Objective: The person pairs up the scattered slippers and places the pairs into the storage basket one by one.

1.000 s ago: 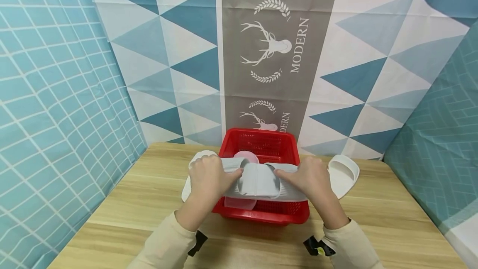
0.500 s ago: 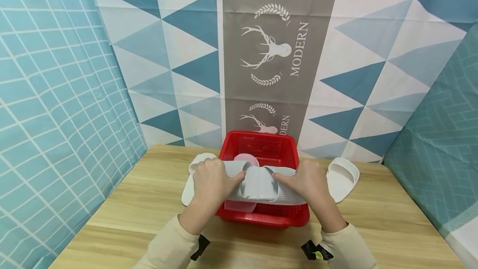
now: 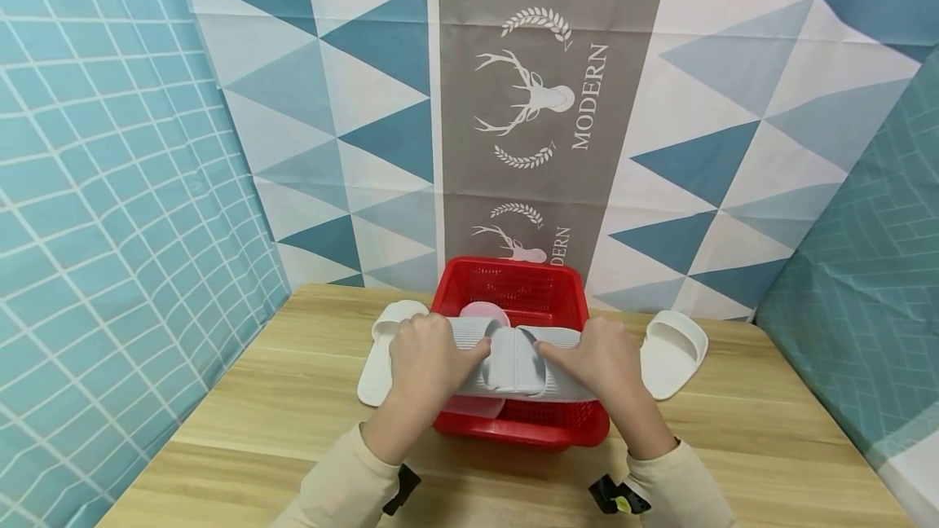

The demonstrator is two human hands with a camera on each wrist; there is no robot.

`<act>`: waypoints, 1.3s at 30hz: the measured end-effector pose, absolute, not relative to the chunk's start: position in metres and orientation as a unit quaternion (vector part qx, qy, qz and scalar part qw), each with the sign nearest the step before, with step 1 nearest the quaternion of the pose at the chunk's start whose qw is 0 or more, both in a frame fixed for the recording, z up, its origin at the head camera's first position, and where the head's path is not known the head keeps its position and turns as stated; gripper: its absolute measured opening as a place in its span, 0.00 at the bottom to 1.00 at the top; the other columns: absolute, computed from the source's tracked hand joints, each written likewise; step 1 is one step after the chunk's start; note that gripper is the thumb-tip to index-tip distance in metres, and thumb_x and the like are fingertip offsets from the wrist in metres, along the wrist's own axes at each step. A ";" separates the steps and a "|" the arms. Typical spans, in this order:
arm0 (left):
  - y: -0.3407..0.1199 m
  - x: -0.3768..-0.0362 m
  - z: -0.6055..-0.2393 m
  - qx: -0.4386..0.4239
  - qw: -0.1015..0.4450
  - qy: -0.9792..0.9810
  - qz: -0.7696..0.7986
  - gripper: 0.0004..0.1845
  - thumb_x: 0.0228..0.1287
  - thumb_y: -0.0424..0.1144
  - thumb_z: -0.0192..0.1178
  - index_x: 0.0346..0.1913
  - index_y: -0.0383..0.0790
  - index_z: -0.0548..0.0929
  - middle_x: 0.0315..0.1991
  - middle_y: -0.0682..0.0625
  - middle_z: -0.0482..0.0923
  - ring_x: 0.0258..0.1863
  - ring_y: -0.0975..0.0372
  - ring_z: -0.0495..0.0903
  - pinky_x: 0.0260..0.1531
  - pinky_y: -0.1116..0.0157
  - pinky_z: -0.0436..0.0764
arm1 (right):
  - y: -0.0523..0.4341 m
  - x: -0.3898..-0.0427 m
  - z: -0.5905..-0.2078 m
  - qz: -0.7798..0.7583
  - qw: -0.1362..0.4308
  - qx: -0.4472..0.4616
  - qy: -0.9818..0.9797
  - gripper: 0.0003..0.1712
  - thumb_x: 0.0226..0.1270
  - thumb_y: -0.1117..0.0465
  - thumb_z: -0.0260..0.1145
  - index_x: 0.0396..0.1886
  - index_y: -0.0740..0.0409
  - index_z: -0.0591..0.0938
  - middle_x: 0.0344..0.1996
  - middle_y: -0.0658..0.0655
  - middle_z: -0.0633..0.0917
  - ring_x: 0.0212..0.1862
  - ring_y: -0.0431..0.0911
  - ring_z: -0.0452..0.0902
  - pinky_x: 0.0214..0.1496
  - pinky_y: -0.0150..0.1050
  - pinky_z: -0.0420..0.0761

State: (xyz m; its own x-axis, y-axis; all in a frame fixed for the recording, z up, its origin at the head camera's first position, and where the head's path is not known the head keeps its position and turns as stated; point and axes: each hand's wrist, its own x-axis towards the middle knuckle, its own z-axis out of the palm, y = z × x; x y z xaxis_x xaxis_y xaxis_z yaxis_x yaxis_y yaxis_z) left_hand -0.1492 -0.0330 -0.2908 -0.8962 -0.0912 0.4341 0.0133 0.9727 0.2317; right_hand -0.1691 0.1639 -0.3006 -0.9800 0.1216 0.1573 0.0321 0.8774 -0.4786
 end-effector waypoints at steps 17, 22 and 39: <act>-0.024 -0.152 -0.303 0.004 0.234 -0.964 -0.127 0.26 0.45 0.60 0.69 0.20 0.36 0.79 0.17 0.45 0.77 0.20 0.57 0.75 0.19 0.65 0.78 | 0.157 -0.167 -0.304 0.231 0.102 -0.043 -0.967 0.25 0.48 0.42 0.73 0.15 0.58 0.77 0.11 0.55 0.76 0.19 0.45 0.72 0.19 0.31 0.70; -0.018 -0.152 -0.305 0.004 0.246 -0.962 -0.121 0.27 0.45 0.60 0.68 0.18 0.36 0.78 0.17 0.44 0.77 0.20 0.56 0.75 0.18 0.65 0.77 | 0.152 -0.166 -0.304 0.235 0.108 -0.038 -0.965 0.25 0.49 0.43 0.72 0.14 0.57 0.76 0.10 0.55 0.76 0.18 0.44 0.71 0.19 0.30 0.69; -0.018 -0.151 -0.309 -0.024 0.223 -0.964 -0.140 0.31 0.48 0.63 0.67 0.32 0.34 0.82 0.26 0.43 0.79 0.24 0.57 0.77 0.22 0.62 0.83 | 0.166 -0.173 -0.306 0.249 0.119 -0.045 -0.960 0.25 0.48 0.43 0.73 0.23 0.63 0.81 0.13 0.57 0.80 0.19 0.45 0.74 0.20 0.33 0.75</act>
